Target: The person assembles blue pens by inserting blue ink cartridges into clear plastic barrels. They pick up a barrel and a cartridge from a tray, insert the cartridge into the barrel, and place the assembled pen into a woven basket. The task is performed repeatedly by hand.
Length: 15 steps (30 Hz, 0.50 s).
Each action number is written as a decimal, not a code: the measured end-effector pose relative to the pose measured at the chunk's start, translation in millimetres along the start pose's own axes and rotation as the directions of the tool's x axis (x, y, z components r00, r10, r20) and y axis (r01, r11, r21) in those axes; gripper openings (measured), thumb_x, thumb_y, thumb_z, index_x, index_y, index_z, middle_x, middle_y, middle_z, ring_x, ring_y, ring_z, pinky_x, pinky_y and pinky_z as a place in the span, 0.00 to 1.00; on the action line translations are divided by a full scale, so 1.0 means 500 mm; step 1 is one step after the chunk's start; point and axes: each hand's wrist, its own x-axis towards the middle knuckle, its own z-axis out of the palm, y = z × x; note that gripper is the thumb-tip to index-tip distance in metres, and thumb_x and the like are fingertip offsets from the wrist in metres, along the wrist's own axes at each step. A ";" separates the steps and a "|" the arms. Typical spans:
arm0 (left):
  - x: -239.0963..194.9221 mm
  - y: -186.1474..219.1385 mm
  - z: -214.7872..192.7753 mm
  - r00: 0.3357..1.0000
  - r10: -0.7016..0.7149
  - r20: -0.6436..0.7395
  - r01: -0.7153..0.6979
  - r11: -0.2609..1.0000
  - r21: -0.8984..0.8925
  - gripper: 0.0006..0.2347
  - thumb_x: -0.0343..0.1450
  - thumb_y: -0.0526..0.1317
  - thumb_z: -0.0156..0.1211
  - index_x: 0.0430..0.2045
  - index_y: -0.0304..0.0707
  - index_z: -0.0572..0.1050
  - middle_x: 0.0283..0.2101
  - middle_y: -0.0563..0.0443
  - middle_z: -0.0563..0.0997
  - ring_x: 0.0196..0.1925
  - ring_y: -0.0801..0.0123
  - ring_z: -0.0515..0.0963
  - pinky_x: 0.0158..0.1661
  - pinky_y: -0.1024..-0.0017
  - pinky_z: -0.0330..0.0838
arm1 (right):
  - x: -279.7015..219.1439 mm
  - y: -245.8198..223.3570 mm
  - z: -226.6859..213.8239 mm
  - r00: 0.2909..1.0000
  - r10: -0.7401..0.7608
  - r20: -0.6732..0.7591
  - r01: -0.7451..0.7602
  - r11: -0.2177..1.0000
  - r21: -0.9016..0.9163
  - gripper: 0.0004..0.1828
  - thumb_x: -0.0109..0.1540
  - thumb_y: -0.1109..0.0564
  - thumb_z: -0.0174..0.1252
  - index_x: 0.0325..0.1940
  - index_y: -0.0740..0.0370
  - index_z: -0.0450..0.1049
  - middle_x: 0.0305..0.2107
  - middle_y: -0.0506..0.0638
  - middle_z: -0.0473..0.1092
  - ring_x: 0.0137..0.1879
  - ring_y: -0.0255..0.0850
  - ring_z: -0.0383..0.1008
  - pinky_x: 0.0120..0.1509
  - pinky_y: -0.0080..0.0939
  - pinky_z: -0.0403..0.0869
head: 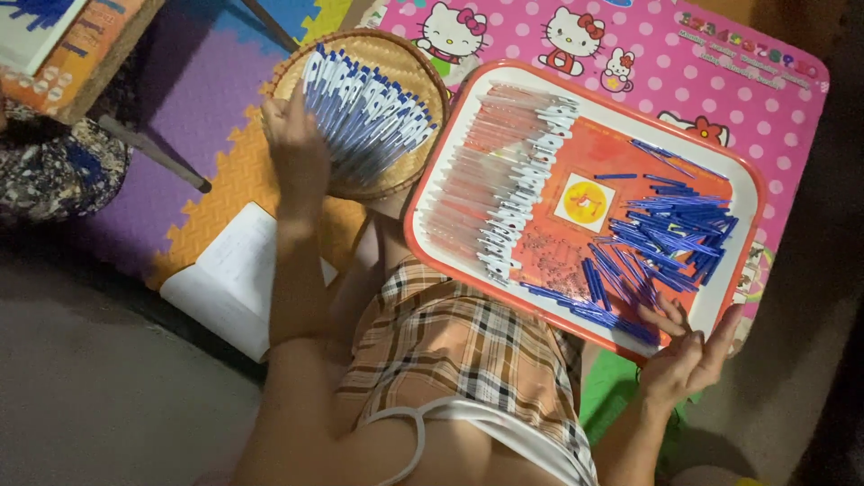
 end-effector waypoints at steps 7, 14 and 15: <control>0.067 -0.177 0.027 0.765 0.642 0.041 -0.553 0.623 0.553 0.17 0.73 0.27 0.63 0.59 0.32 0.78 0.40 0.42 0.70 0.40 0.51 0.72 0.39 0.54 0.70 | 0.000 -0.010 0.019 1.000 -0.009 0.003 0.009 0.997 -0.074 0.30 0.81 0.65 0.29 0.89 0.56 0.43 0.44 0.86 0.71 0.52 0.74 0.77 0.69 0.74 0.75; -0.024 -0.038 0.051 0.888 0.414 0.198 -0.459 0.784 0.418 0.20 0.77 0.33 0.59 0.67 0.38 0.73 0.55 0.32 0.74 0.57 0.39 0.74 0.56 0.43 0.63 | -0.037 0.042 0.010 0.936 0.020 -0.352 -0.015 1.000 0.016 0.27 0.81 0.54 0.42 0.83 0.67 0.53 0.77 0.72 0.53 0.43 0.72 0.79 0.61 0.67 0.80; -0.063 -0.022 0.096 0.881 0.413 0.231 -0.473 0.786 0.398 0.20 0.77 0.33 0.59 0.67 0.38 0.73 0.55 0.32 0.74 0.57 0.39 0.74 0.56 0.43 0.63 | -0.036 0.052 0.004 0.930 0.028 -0.367 -0.035 0.999 -0.012 0.27 0.81 0.54 0.42 0.83 0.67 0.53 0.77 0.72 0.53 0.43 0.72 0.79 0.61 0.67 0.80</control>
